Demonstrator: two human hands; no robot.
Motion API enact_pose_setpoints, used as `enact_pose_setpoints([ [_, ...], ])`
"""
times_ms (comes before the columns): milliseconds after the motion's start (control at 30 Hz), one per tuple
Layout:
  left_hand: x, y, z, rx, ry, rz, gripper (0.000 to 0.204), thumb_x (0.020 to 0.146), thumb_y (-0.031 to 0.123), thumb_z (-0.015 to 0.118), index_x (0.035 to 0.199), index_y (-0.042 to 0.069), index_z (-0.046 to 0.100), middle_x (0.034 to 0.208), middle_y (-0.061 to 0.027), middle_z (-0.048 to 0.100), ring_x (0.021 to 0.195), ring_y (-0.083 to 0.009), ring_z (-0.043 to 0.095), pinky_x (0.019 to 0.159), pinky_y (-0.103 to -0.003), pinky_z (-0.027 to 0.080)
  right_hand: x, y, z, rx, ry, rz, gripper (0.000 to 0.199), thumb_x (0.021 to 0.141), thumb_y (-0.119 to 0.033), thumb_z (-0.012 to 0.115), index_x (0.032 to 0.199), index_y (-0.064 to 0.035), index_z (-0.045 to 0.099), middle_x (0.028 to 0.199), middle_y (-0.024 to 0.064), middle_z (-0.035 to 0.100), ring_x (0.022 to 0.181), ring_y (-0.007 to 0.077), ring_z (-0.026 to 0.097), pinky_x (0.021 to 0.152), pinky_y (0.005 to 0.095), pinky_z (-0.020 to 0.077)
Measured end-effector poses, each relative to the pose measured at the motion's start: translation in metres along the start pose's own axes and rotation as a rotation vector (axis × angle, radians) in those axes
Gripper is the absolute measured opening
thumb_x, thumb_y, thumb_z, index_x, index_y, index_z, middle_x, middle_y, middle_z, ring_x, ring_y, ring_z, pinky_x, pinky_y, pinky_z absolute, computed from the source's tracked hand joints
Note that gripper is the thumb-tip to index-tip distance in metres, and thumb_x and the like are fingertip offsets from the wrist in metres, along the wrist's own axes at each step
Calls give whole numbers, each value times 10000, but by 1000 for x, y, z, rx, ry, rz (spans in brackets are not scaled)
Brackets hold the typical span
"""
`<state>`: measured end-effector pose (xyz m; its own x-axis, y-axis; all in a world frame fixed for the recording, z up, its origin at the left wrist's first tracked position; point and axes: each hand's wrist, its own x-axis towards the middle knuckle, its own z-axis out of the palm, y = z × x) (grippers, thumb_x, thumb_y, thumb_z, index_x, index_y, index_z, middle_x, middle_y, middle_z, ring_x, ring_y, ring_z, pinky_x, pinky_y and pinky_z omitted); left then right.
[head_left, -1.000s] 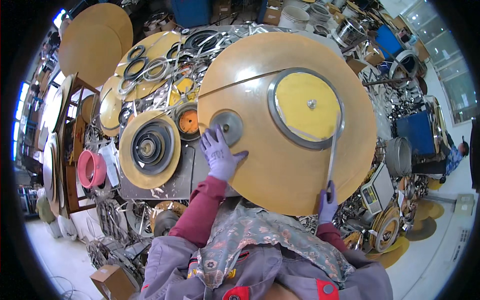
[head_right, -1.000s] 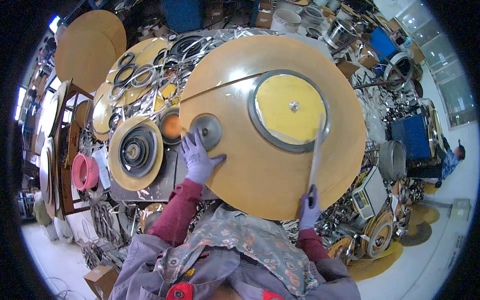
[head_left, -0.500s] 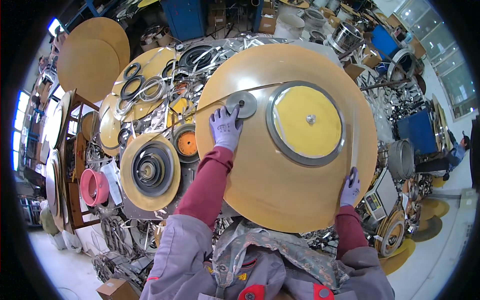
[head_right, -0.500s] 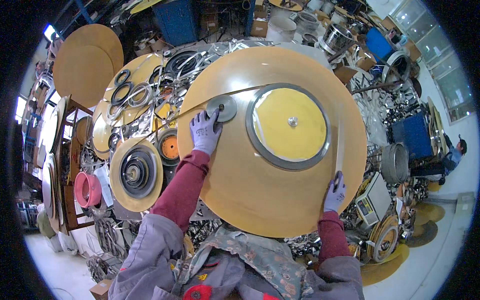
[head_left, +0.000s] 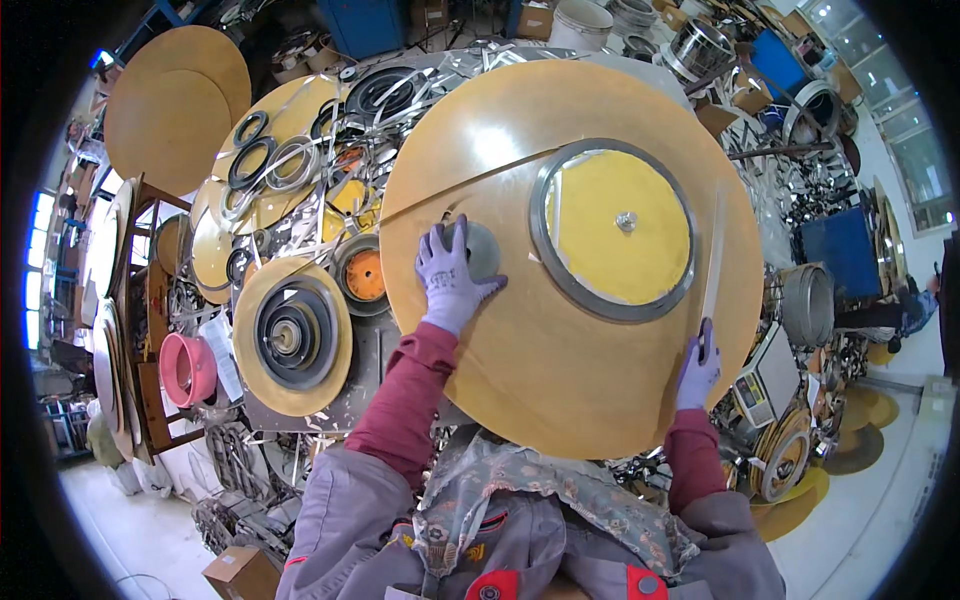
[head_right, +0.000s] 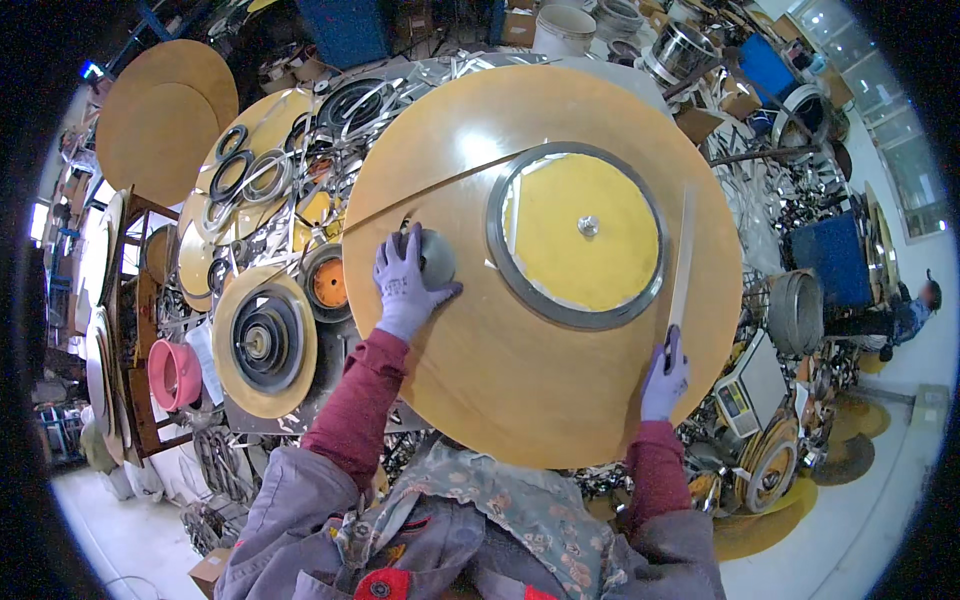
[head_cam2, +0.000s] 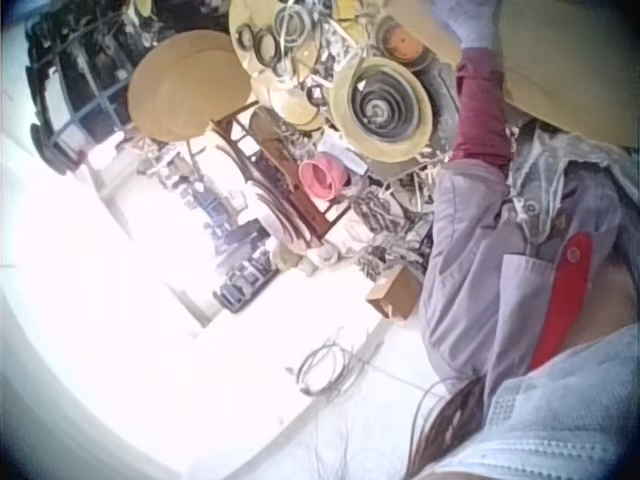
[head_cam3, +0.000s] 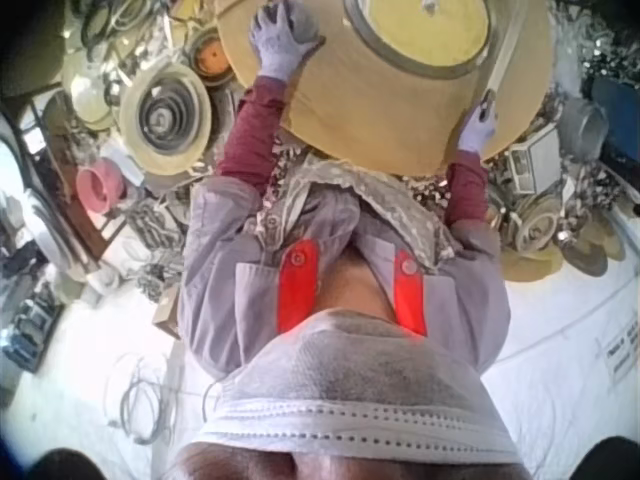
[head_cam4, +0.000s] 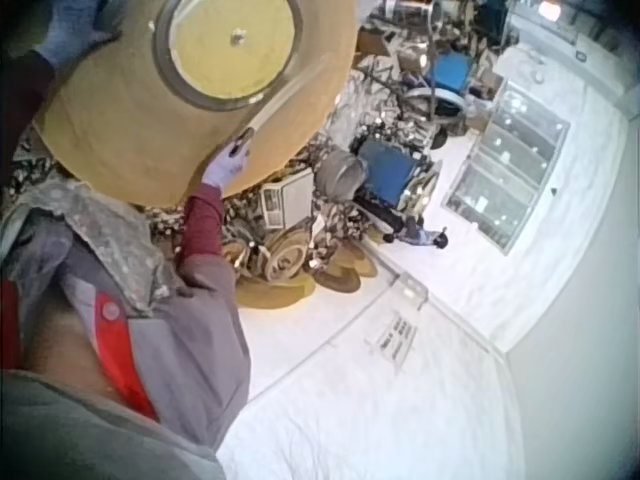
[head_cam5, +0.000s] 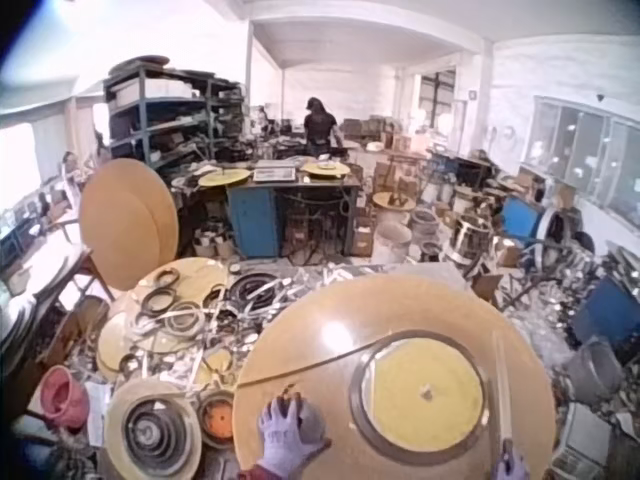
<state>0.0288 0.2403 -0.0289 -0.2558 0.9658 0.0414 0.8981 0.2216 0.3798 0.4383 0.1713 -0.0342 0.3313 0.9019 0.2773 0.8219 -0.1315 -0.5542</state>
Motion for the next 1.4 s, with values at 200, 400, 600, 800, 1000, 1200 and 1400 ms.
enact_pose_setpoints([
  [200, -29, -22, -26, -66, 8, -3, 1090, 526, 418, 822, 1393, 15, 300, 1249, -223, 401, 1183, -397, 369, 1001, -488, 297, -35, -13, 4, -17, -220, 215, 404, 916, -199, 548, 1303, -84, 530, 1075, 157, 610, 913, 249, 571, 842, 353, 443],
  [400, -194, -73, -58, 4, 72, -52, 1046, 504, 375, 823, 1365, 36, 337, 1251, -222, 383, 1165, -431, 357, 989, -538, 294, -59, -28, 7, 321, -162, 205, 421, 918, -171, 540, 1304, -5, 506, 1208, 153, 594, 1055, 211, 557, 917, 322, 425],
  [600, -248, -97, -17, 31, -92, -49, 1095, 509, 457, 816, 1363, -13, 319, 1258, -243, 401, 1161, -435, 384, 981, -558, 314, 10, 1, 3, -165, -292, 232, 418, 915, -174, 516, 1315, -53, 507, 1211, 193, 591, 1025, 324, 592, 888, 384, 453],
  [800, -203, -98, 2, -106, -25, -135, 976, 602, 377, 804, 1379, 31, 326, 1392, -259, 297, 1273, -450, 298, 1045, -551, 259, 16, 3, 8, 46, -59, 92, 409, 888, -122, 534, 1293, -63, 529, 1201, 168, 606, 1090, 299, 592, 922, 370, 450],
  [1000, -198, -88, -25, 110, 9, -132, 840, 659, 381, 779, 1311, -1, 412, 1407, -274, 281, 1307, -465, 244, 1080, -555, 208, 22, 30, 3, -4, -82, -5, 389, 897, -184, 539, 1283, -141, 556, 1014, 177, 653, 905, 347, 608, 855, 423, 462],
  [1200, -186, -43, -31, 24, -24, 139, 704, 807, 375, 607, 1317, -64, 396, 1450, -252, 259, 1363, -429, 187, 1119, -525, 140, 25, 62, 19, 48, -85, -180, 383, 904, -198, 527, 1282, -140, 551, 976, 202, 644, 888, 367, 608, 820, 429, 474],
  [1400, -150, 15, 15, 71, -96, 236, 725, 853, 366, 546, 1361, -95, 312, 1464, -257, 229, 1381, -416, 162, 1141, -497, 109, 25, 46, 8, -147, -262, -48, 389, 906, -201, 528, 1287, -121, 541, 967, 222, 634, 894, 372, 611, 832, 433, 474],
])
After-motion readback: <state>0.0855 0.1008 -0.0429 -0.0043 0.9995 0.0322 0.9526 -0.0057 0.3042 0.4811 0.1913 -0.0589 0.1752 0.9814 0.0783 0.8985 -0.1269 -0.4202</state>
